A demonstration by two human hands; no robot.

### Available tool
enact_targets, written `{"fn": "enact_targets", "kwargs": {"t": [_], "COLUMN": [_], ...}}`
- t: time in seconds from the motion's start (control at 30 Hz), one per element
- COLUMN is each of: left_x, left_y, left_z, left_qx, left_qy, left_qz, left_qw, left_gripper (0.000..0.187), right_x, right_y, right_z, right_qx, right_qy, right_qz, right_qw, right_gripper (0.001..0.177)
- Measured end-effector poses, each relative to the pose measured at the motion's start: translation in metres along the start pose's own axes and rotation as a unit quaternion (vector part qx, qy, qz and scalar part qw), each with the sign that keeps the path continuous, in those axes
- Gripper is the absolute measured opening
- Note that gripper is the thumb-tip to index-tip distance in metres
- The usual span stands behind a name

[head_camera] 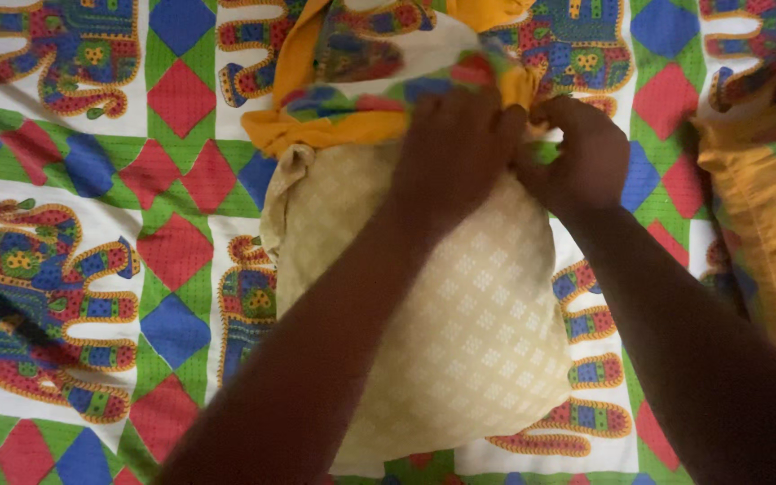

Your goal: The person takes a small pillow and carefully inserts it into a matching patterned pillowcase, then places it on the bed and smooths the bedsheet.

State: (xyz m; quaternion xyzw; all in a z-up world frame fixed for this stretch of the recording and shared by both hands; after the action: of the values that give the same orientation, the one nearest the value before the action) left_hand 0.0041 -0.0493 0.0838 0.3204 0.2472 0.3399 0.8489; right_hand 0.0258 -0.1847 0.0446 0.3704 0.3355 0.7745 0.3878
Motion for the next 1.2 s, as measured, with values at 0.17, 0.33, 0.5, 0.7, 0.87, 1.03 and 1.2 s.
{"fn": "enact_targets", "kwargs": {"t": [0.17, 0.33, 0.5, 0.7, 0.87, 1.03, 1.2], "left_x": [-0.014, -0.002, 0.052, 0.14, 0.162, 0.204, 0.223], "left_y": [-0.021, 0.016, 0.007, 0.097, 0.091, 0.044, 0.032], "left_z": [-0.011, -0.016, -0.034, -0.107, -0.166, -0.227, -0.209], "left_qx": [0.126, 0.015, 0.083, 0.019, -0.051, -0.073, -0.01], "left_qy": [0.034, 0.008, 0.045, 0.238, 0.418, 0.608, 0.536], "left_qz": [-0.09, 0.069, 0.165, 0.128, 0.068, -0.063, -0.088], "left_qw": [0.987, 0.997, 0.982, 0.963, 0.905, 0.788, 0.84], "left_gripper": [0.03, 0.017, 0.023, 0.034, 0.031, 0.026, 0.028], "right_x": [0.002, -0.021, -0.051, -0.051, -0.047, -0.092, -0.088], "right_y": [0.001, -0.008, -0.01, -0.002, -0.026, -0.076, -0.109], "right_z": [0.0, -0.008, -0.012, -0.008, -0.018, -0.036, -0.047], "right_qx": [0.032, 0.03, 0.005, 0.007, -0.004, 0.112, 0.189], "right_qy": [-0.042, -0.064, -0.134, -0.148, -0.131, -0.14, -0.259], "right_qz": [-0.065, -0.18, -0.184, -0.208, -0.136, 0.006, 0.38], "right_qw": [0.997, 0.981, 0.974, 0.967, 0.982, 0.984, 0.868], "right_gripper": [0.026, 0.017, 0.009, 0.016, 0.029, 0.021, 0.017]}}
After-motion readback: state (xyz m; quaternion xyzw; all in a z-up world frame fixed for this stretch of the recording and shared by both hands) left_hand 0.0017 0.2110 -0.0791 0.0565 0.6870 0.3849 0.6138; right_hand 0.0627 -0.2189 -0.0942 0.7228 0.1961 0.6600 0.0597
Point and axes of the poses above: each hand's wrist, its own z-axis towards the middle knuckle, its own y-axis out of the back of the hand, x = y × z, the point moved 10 cm from there along z, towards the middle knuckle, and after that the axes turned 2 degrees about -z, right-handed, at the moved point
